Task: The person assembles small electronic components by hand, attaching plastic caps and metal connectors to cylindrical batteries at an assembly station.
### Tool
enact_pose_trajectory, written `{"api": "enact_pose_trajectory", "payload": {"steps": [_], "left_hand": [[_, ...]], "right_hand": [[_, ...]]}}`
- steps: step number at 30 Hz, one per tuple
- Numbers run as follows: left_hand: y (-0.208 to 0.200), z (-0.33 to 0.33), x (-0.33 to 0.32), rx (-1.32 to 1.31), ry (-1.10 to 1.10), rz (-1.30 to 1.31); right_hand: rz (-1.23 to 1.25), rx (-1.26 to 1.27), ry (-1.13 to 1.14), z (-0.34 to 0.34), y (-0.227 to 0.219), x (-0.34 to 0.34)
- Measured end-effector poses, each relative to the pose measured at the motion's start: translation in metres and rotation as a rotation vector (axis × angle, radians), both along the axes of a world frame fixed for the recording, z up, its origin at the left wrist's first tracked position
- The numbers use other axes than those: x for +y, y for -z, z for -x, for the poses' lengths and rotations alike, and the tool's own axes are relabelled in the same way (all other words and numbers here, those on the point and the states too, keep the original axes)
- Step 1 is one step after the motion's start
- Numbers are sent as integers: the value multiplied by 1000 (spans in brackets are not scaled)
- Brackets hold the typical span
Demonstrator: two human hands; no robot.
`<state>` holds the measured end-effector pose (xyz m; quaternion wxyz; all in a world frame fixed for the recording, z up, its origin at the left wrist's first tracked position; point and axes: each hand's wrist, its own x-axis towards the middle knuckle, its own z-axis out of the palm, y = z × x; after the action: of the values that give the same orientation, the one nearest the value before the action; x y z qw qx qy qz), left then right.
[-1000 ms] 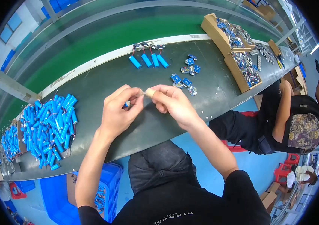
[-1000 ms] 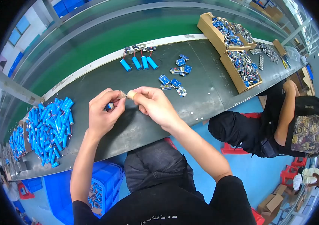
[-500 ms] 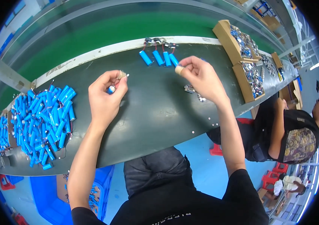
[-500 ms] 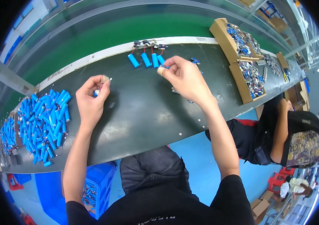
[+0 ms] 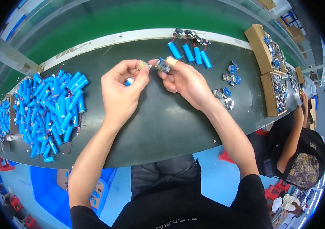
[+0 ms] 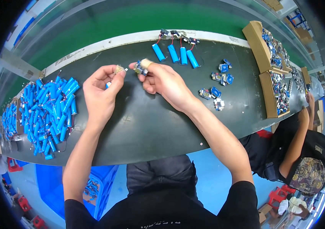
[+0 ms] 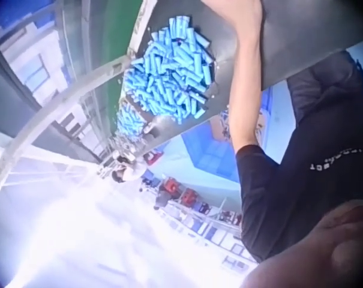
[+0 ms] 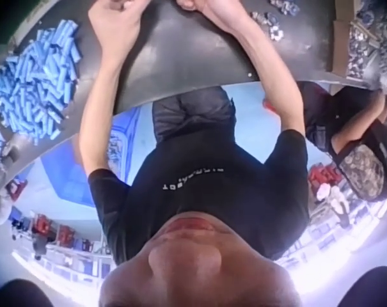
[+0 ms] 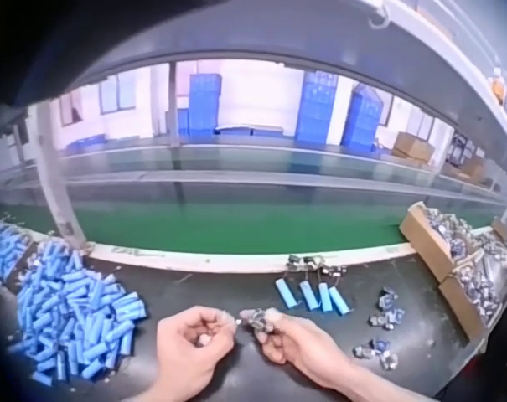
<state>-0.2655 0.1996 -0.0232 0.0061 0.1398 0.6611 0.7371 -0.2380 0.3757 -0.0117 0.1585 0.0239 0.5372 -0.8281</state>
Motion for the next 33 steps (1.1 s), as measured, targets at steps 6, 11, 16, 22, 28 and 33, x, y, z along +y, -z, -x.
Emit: {"api": "enact_pose_trajectory", "payload": {"steps": [6, 11, 16, 22, 28, 33], "left_hand": [[-3, -3, 3, -109, -4, -2], [-2, -6, 5, -61, -14, 18], [-3, -10, 7, 50, -26, 49], [1, -11, 8, 97, -40, 68], [1, -11, 9, 109, -35, 65], [2, -11, 9, 104, -33, 62]], "right_hand": [[-235, 214, 12, -4, 14, 0], [-354, 304, 55, -8, 18, -8], [-502, 516, 84, -8, 27, -9], [-588, 549, 101, -7, 24, -11], [-607, 596, 81, -7, 26, -11], [-757, 746, 139, -5, 28, -10]]}}
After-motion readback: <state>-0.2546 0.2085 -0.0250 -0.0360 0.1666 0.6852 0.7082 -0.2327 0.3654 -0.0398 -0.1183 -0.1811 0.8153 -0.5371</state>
